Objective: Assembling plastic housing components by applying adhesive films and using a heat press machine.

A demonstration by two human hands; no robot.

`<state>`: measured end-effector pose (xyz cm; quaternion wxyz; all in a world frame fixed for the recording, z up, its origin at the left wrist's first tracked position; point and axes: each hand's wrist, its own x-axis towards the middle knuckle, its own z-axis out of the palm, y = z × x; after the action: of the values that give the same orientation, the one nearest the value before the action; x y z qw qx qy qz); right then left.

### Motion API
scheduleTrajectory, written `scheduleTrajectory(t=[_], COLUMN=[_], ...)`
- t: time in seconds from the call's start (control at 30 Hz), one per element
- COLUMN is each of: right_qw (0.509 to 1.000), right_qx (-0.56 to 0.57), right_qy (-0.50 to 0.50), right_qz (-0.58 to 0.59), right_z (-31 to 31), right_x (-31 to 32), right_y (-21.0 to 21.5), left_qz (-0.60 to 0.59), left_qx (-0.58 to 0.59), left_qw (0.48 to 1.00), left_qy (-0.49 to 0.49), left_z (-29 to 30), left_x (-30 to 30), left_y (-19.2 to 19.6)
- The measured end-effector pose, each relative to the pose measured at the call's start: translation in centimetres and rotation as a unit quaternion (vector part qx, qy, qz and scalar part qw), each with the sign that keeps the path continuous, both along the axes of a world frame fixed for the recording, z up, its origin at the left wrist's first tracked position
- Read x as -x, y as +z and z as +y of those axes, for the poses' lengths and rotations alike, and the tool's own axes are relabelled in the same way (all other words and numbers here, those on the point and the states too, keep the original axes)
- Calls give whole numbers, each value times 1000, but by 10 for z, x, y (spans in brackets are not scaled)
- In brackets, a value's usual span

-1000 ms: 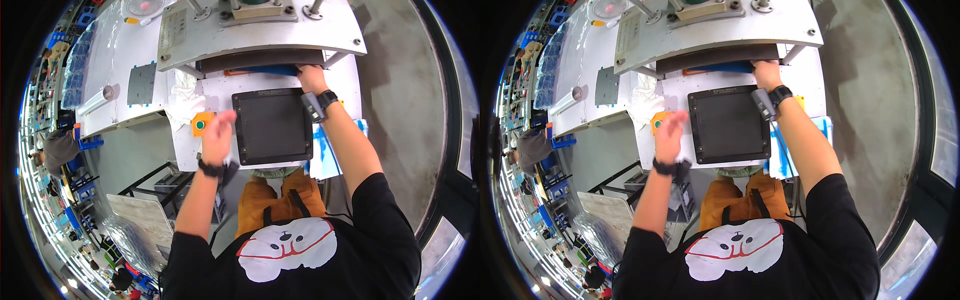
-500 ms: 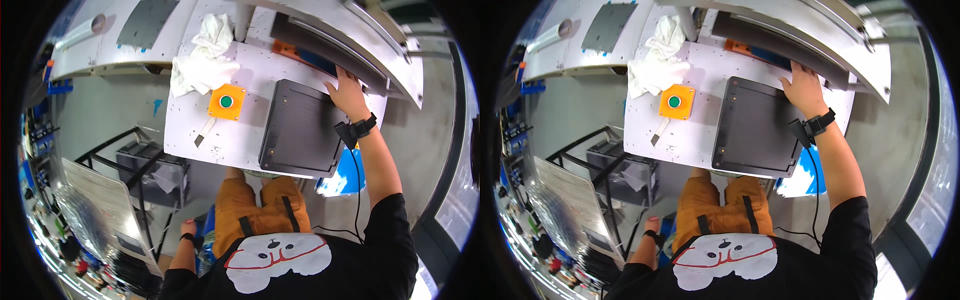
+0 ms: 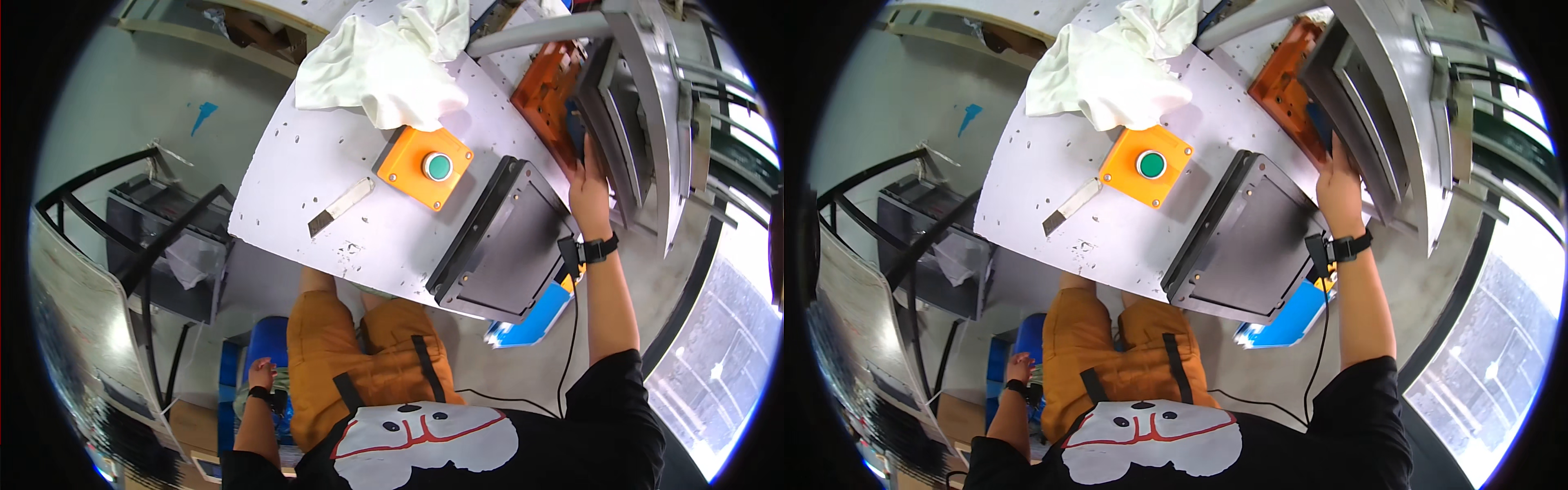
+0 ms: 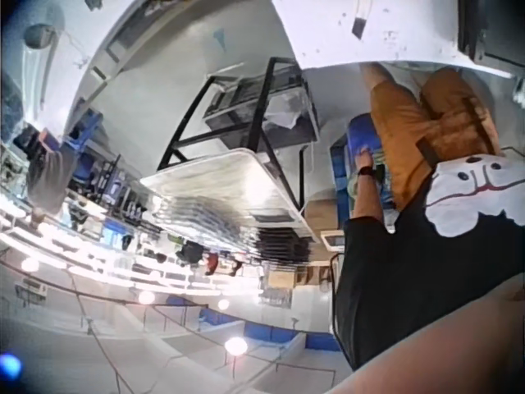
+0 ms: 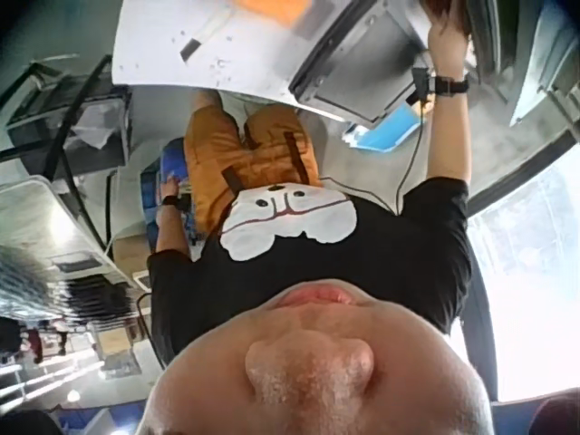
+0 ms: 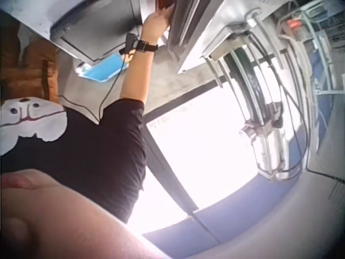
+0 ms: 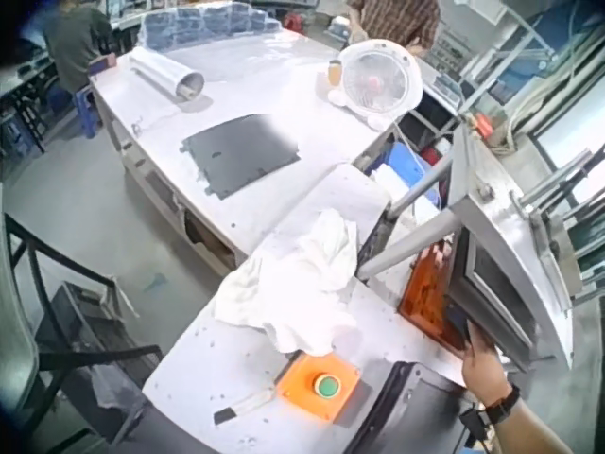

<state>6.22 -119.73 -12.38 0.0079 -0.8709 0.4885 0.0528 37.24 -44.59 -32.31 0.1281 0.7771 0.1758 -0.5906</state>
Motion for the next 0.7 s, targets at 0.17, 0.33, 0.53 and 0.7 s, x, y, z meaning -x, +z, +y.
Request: scheduleTrajectory(t=[0.17,0.33,0.53,0.7], right_qw=[999,996,997,998], right_qx=[41,56,54,24], right_qy=[6,58,32,53], right_qz=[22,-36,-48,-8], right_z=[13,27,30,0], right_x=[0,-7,-16,-17], right_y=[6,12,10,-1], left_qz=[21,32,51,79], left_qx=[-44,-39,-39,-45], left_qw=[998,995,995,986], left_qy=[39,81,70,143], left_z=[-2,6,13,7], left_x=[12,31,45,54], left_y=[-8,-18,-31,-43])
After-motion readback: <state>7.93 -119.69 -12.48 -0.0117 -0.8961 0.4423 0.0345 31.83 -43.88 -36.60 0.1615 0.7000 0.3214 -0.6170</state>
